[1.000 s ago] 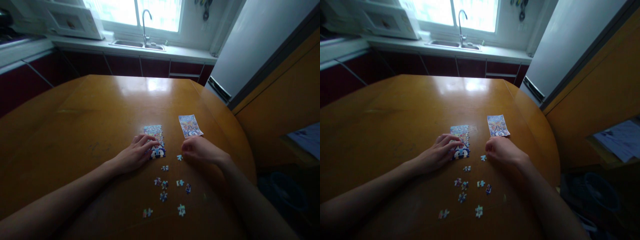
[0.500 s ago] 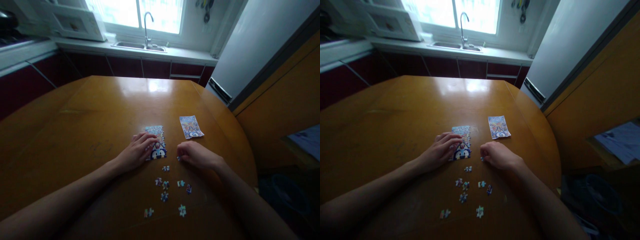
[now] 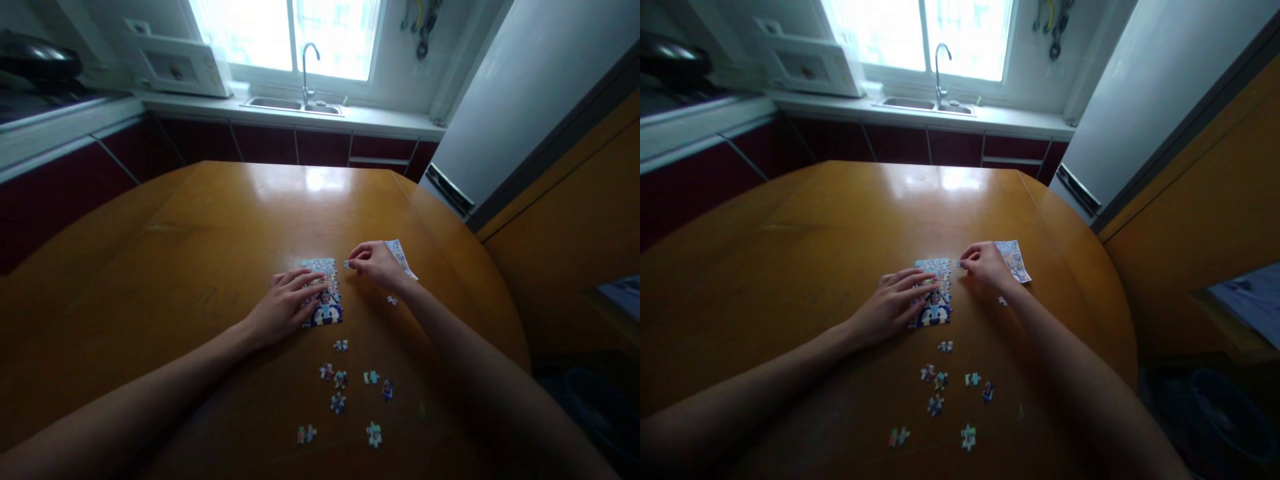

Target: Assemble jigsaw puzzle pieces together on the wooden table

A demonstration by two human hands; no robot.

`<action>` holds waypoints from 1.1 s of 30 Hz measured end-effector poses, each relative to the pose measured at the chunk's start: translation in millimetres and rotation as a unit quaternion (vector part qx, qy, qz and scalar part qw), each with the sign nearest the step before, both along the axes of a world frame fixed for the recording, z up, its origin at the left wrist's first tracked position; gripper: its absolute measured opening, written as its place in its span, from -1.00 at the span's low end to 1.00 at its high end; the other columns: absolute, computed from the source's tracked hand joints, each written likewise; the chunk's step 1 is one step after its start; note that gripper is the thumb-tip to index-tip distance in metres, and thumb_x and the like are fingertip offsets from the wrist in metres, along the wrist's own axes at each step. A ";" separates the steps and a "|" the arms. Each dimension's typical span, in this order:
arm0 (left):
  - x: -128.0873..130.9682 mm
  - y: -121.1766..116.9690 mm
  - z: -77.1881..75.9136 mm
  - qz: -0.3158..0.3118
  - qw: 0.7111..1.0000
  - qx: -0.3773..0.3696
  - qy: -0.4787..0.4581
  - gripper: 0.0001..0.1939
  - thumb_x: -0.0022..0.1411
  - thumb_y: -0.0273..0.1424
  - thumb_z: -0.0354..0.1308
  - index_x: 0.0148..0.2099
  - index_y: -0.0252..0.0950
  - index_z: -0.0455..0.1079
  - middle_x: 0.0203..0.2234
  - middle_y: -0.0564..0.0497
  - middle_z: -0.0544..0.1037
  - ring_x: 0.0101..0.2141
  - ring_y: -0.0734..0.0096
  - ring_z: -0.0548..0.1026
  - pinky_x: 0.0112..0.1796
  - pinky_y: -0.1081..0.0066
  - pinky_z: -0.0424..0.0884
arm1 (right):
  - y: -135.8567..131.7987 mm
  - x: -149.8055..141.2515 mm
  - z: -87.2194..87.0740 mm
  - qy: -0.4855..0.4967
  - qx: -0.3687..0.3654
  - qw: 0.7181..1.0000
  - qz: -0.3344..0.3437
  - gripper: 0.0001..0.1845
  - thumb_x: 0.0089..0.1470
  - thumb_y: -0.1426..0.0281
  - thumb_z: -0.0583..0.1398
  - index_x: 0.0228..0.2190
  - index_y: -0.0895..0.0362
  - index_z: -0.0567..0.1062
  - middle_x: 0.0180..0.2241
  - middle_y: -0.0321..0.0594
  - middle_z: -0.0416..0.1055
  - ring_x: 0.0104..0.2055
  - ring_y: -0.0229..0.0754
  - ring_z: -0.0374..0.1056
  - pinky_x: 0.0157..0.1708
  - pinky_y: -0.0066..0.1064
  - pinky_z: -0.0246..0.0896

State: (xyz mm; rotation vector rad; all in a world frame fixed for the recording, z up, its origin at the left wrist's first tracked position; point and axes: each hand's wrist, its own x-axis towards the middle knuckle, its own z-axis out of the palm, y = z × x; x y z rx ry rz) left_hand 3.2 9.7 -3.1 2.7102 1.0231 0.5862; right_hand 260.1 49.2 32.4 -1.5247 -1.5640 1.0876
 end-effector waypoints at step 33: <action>0.2 0.5 -2.1 -0.006 1.000 -0.012 -0.006 -0.64 0.37 -0.18 0.10 0.18 0.02 0.41 0.17 0.06 0.45 0.14 0.03 0.28 0.08 -0.07 0.18 | 51.2 -31.5 10.4 -0.176 -0.119 0.977 0.028 -0.88 -0.22 0.63 0.38 -0.59 0.24 0.55 -0.66 -0.19 0.47 -0.59 -0.25 0.39 -0.59 -0.55 0.26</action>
